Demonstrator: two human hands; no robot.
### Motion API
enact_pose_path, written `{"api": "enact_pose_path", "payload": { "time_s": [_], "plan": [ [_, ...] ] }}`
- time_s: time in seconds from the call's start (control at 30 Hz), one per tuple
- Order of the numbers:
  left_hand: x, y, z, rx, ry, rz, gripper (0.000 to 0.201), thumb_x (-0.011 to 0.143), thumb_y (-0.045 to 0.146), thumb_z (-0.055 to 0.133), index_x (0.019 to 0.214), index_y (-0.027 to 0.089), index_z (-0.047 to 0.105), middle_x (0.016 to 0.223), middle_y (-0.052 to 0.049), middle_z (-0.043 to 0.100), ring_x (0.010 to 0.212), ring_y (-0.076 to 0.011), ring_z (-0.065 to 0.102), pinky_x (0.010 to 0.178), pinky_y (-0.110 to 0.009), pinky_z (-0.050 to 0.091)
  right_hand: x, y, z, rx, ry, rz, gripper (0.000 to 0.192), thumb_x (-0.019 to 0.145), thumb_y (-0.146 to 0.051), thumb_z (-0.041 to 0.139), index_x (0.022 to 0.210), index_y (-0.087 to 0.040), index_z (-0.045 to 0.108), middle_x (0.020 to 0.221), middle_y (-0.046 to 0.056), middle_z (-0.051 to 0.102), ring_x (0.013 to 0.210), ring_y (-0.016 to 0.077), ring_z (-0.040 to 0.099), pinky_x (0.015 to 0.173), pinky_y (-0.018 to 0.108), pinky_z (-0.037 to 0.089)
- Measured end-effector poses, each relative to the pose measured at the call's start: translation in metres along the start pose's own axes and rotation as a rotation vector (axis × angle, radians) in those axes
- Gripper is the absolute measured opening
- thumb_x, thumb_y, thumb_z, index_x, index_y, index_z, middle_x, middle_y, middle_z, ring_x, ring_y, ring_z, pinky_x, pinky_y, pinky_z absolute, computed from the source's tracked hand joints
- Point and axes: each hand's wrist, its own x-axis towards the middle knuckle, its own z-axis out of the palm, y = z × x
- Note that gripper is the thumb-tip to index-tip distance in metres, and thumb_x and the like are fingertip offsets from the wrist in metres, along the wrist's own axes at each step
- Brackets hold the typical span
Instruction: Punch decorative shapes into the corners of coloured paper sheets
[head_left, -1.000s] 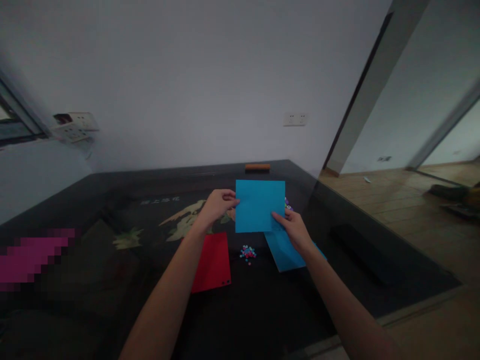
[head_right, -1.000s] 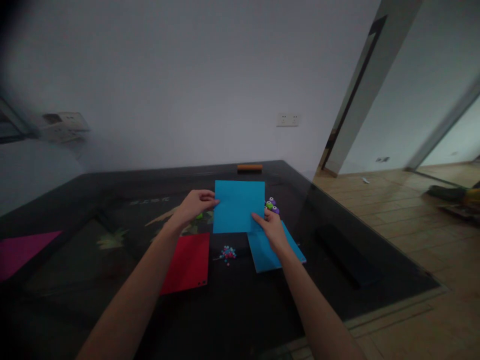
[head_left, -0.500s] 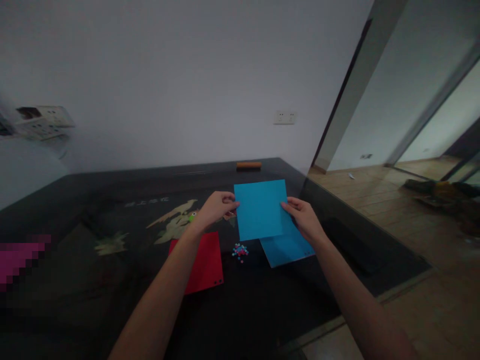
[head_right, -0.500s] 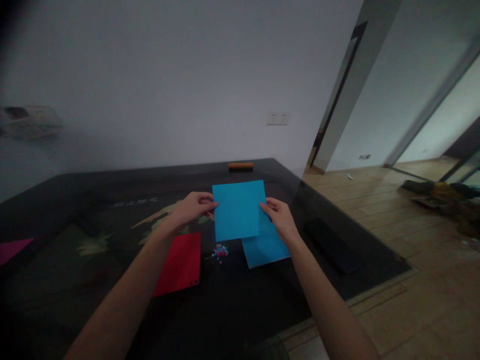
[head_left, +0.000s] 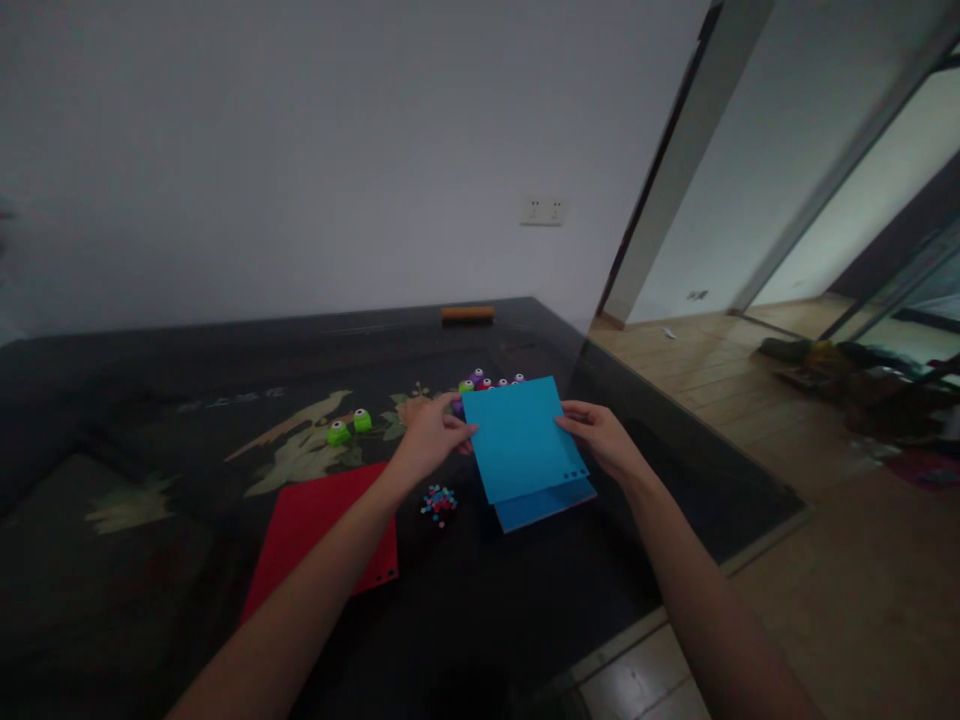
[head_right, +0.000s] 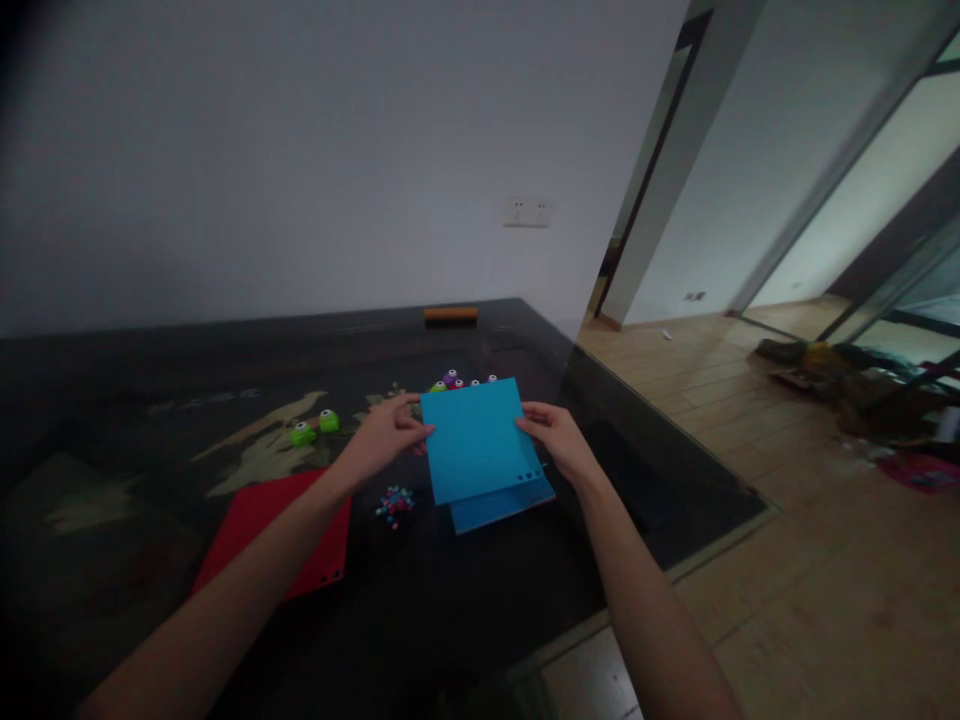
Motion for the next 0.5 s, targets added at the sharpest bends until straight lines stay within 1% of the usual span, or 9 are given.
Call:
{"api": "enact_pose_path", "payload": {
  "time_s": [0.03,0.1,0.17,0.2,0.27,0.33,0.4,0.43,0.5],
  "plan": [
    [0.000,-0.002,0.002,0.005,0.015,-0.002,0.058,0.071,0.010,0.067,0.125,0.013,0.045,0.053,0.004,0.063,0.046,-0.0149,0.061,0.047,-0.027,0.050,0.001,0.002,0.000,-0.004,0.028,0.002,0.038,0.057,-0.031,0.077,0.091,-0.016,0.069,0.081,0.004,0.071,0.063,0.0149,0.060,0.055,0.026,0.045],
    [-0.001,-0.004,0.005,0.023,0.036,0.002,0.077,0.072,0.010,0.066,0.138,0.014,0.028,0.052,0.005,0.062,0.045,-0.0157,0.061,0.046,-0.026,0.049,0.003,0.005,-0.001,-0.024,0.070,0.003,0.039,0.056,-0.030,0.077,0.091,-0.015,0.069,0.072,0.002,0.069,0.057,0.0130,0.057,0.052,0.024,0.042],
    [-0.002,-0.008,0.009,0.045,0.046,0.009,0.082,0.072,0.011,0.066,0.140,0.015,0.020,0.050,0.006,0.061,0.044,-0.0162,0.060,0.044,-0.025,0.048,0.004,0.007,-0.004,-0.064,0.075,0.000,0.041,0.056,-0.029,0.077,0.094,-0.015,0.068,0.064,-0.001,0.066,0.052,0.0115,0.054,0.049,0.024,0.039],
    [-0.003,-0.010,0.012,0.062,0.051,0.006,0.078,0.073,0.012,0.065,0.139,0.016,0.024,0.050,0.006,0.061,0.043,-0.0161,0.060,0.043,-0.025,0.047,0.004,0.008,-0.006,-0.090,0.067,-0.003,0.041,0.057,-0.028,0.076,0.095,-0.015,0.068,0.061,-0.002,0.064,0.050,0.0110,0.052,0.049,0.023,0.038],
    [-0.004,-0.016,0.016,0.107,0.049,-0.005,0.059,0.073,0.014,0.065,0.127,0.017,0.040,0.050,0.005,0.060,0.042,-0.0153,0.059,0.041,-0.023,0.044,0.003,0.007,-0.009,-0.147,0.057,-0.002,0.041,0.059,-0.028,0.075,0.097,-0.015,0.068,0.059,-0.002,0.063,0.049,0.0110,0.051,0.048,0.024,0.036],
    [-0.005,-0.022,0.020,0.187,0.022,-0.001,0.028,0.074,0.017,0.063,0.102,0.017,0.056,0.051,0.003,0.061,0.041,-0.0144,0.059,0.041,-0.023,0.043,0.002,0.005,-0.012,-0.204,0.061,0.006,0.041,0.060,-0.028,0.074,0.098,-0.015,0.068,0.057,-0.002,0.062,0.048,0.0112,0.050,0.047,0.024,0.035],
    [-0.006,-0.027,0.023,0.277,-0.010,0.020,0.006,0.074,0.020,0.062,0.079,0.018,0.060,0.052,0.002,0.061,0.043,-0.0144,0.059,0.044,-0.024,0.042,0.001,0.004,-0.014,-0.260,0.063,0.013,0.042,0.059,-0.027,0.074,0.099,-0.015,0.068,0.056,-0.003,0.062,0.046,0.0109,0.049,0.046,0.023,0.034],
    [-0.006,-0.030,0.024,0.316,-0.020,0.032,0.003,0.074,0.021,0.062,0.073,0.019,0.060,0.052,0.001,0.062,0.044,-0.0147,0.060,0.045,-0.024,0.042,0.001,0.003,-0.014,-0.285,0.060,0.016,0.043,0.059,-0.026,0.074,0.100,-0.015,0.068,0.055,-0.003,0.061,0.046,0.0109,0.048,0.046,0.023,0.034],
    [-0.006,-0.034,0.026,0.370,-0.022,0.050,0.005,0.073,0.022,0.062,0.068,0.020,0.062,0.052,0.001,0.062,0.046,-0.0154,0.059,0.048,-0.026,0.041,0.002,0.003,-0.015,-0.330,0.048,0.018,0.042,0.059,-0.024,0.074,0.100,-0.015,0.069,0.055,-0.003,0.062,0.047,0.0115,0.050,0.047,0.024,0.035]
  ]
}}
